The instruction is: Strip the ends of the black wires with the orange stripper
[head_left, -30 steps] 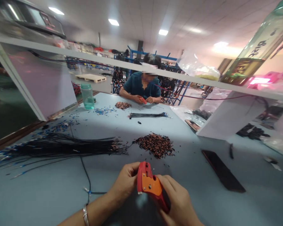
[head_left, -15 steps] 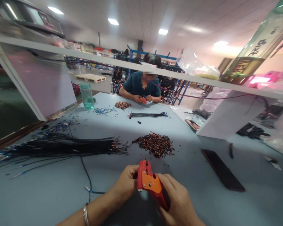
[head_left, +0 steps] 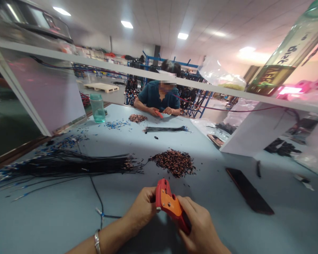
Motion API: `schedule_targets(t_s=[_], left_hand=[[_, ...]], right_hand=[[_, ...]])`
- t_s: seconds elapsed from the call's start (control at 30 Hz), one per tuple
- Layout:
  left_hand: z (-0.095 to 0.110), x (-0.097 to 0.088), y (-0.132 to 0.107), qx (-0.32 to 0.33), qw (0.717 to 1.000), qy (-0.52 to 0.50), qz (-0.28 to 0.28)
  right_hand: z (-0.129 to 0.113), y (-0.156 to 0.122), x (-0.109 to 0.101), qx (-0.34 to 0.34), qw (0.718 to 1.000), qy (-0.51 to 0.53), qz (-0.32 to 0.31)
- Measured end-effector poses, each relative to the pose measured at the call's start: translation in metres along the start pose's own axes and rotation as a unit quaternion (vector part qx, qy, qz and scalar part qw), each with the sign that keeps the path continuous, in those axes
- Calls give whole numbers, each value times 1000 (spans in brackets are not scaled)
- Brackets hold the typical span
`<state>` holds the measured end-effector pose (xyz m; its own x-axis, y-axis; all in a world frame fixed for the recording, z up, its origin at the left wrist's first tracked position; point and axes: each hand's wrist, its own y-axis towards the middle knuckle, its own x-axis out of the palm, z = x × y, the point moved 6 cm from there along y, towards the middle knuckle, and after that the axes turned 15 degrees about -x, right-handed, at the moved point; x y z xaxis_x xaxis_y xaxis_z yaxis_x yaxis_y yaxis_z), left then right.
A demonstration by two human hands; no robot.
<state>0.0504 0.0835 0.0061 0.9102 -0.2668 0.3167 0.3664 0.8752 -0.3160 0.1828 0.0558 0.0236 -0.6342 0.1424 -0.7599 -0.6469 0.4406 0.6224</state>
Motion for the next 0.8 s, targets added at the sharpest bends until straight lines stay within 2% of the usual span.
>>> schedule_targets(t_s=[0.1, 0.27, 0.47, 0.67, 0.8], left_hand=[[3, 2, -2, 15, 1000, 12, -10], [1, 1, -1, 22, 1000, 8, -14], [-3, -1, 2, 28, 999, 6, -32], [-6, -5, 6, 24, 999, 33, 8], [-2, -12, 6, 38, 994, 91, 52]], right_hand=[[1, -1, 3, -1, 1000, -10, -21], [1, -1, 3, -14, 1000, -16, -14], [5, -2, 5, 3, 999, 5, -37], [10, -2, 11, 48, 996, 49, -55], [12, 4, 4, 95, 989, 103, -43]])
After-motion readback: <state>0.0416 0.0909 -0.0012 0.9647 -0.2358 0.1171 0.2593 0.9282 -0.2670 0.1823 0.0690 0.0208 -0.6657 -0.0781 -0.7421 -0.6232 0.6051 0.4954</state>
